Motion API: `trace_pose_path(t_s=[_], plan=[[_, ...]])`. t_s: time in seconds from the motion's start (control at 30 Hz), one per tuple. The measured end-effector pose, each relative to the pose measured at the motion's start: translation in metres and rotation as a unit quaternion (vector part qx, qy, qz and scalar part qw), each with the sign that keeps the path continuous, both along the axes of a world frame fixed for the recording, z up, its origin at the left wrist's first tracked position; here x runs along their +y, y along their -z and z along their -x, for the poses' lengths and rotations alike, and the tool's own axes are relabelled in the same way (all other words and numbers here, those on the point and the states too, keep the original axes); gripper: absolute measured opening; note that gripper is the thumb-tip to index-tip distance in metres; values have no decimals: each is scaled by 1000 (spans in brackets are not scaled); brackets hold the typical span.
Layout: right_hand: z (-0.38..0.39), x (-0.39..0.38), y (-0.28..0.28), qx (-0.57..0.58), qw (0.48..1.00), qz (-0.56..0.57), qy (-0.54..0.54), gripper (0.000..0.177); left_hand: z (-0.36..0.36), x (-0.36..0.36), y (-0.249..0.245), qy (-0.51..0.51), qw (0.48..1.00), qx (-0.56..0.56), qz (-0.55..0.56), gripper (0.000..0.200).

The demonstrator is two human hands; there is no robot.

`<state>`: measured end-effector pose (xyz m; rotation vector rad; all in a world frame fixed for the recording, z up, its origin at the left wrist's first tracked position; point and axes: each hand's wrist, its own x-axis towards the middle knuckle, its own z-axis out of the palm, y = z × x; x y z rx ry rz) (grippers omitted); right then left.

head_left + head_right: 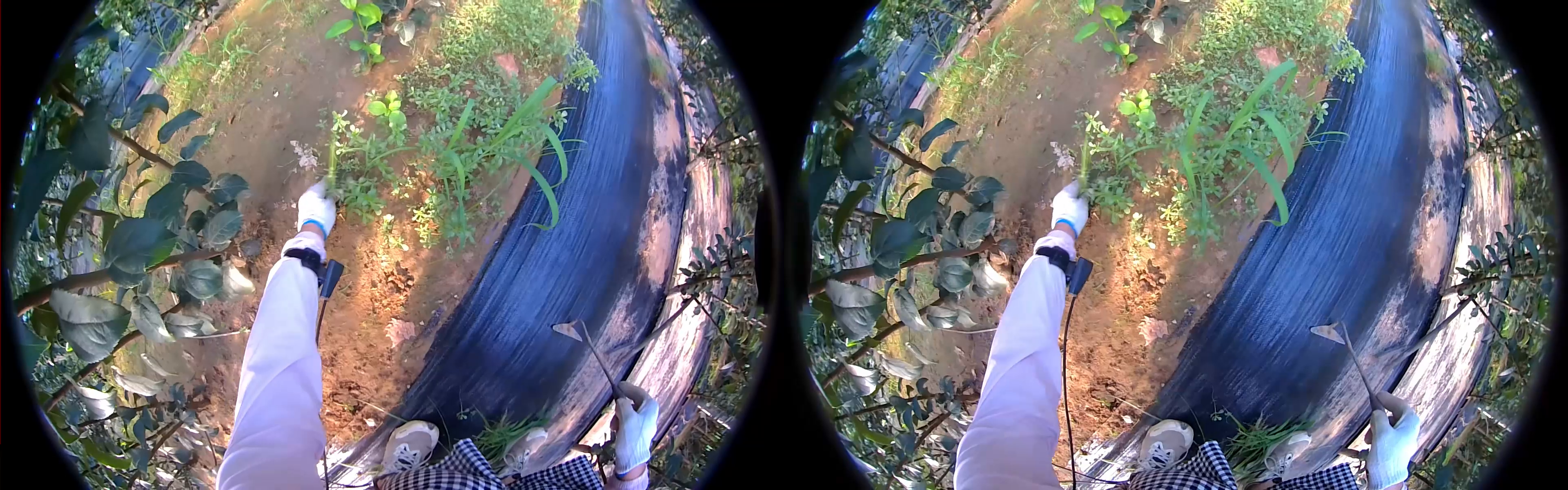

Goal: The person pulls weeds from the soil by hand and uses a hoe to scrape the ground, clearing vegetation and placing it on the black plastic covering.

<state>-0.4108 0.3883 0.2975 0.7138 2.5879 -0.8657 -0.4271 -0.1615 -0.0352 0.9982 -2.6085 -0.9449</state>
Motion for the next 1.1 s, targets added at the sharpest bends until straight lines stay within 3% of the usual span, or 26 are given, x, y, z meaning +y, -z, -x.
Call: trace_pose_path(t_s=[0.1, 0.17, 0.2, 0.23, 0.27, 0.3, 0.33, 0.4, 0.47, 0.5, 0.53, 0.6, 0.67, 0.7, 0.73, 0.8, 0.87, 0.93, 0.97, 1.0, 1.03, 1.07, 1.1], plan=[[4, 1, -2, -31, 1000, 3, 4, 27, -24, 14, 19, -16, 959, 155, -236, 32], [2, 8, 1, -31, 999, 8, 6, 27, -26, 25, 24, -76, 941, 68, -322, 61], [-1, 12, 6, -16, 1000, 10, 9, 27, -14, 49, -14, -46, 980, -59, -185, 67], [-4, 14, 9, 0, 1000, 10, 12, 27, -1, 75, -54, -17, 981, -186, -43, 74], [-5, 12, 8, -8, 1000, -11, 5, 27, 11, 91, -81, -7, 971, -240, -3, 77], [-5, 5, 7, -13, 999, -31, -1, 27, 13, 90, -60, 62, 982, -170, 46, 71], [-3, 1, 5, -16, 999, -51, -8, 27, 21, 91, -54, 90, 978, -187, 30, 63], [-1, -2, 2, -29, 998, -54, -20, 28, 28, 85, -27, 109, 973, -179, 100, 45], [-2, -4, 0, -33, 997, -65, -15, 28, 19, 63, 25, 8, 994, 73, -78, 32], [-1, -5, -2, -40, 997, -70, -11, 28, 10, 59, 27, -38, 951, 177, -249, 22], [-3, 2, 2, -22, 997, -68, -16, 28, -1, 69, -21, -102, 941, 181, -267, 21], [-10, 21, 13, 7, 997, -68, -28, 27, -34, 50, -10, -140, 865, 252, -410, 26], [-10, 18, 13, 3, 998, -54, -23, 27, -52, 36, 31, -61, 876, 201, -434, 34], [-10, 19, 13, -1, 998, -50, -25, 27, -50, 58, -13, 5, 970, 38, -239, 42], [-10, 20, 13, -3, 999, -48, -26, 27, -47, 83, -61, 65, 990, -121, -19, 51], [-9, 17, 10, -8, 999, -50, -18, 27, -35, 117, -73, 144, 976, -130, 103, 53], [-3, 4, 1, -43, 998, -49, -1, 28, -22, 130, -78, 224, 957, -170, 78, 51], [-2, 3, 0, -43, 998, -53, -9, 26, -25, 121, -30, 273, 948, -122, 105, 38], [1, 1, 0, -44, 998, -50, -10, 26, -20, 118, -22, 224, 967, -120, 12, 31], [2, 1, -1, -44, 998, -49, -10, 26, -15, 108, -3, 160, 963, -19, -217, 26], [1, 2, -1, -33, 998, -54, -7, 26, -9, 99, 14, 75, 898, 94, -423, 22], [0, 4, 1, -23, 998, -59, -3, 26, -8, 85, 36, -36, 664, 283, -691, 20], [-2, 5, 3, -14, 998, -64, 2, 26, -11, 91, 23, -125, 764, 367, -517, 17]])
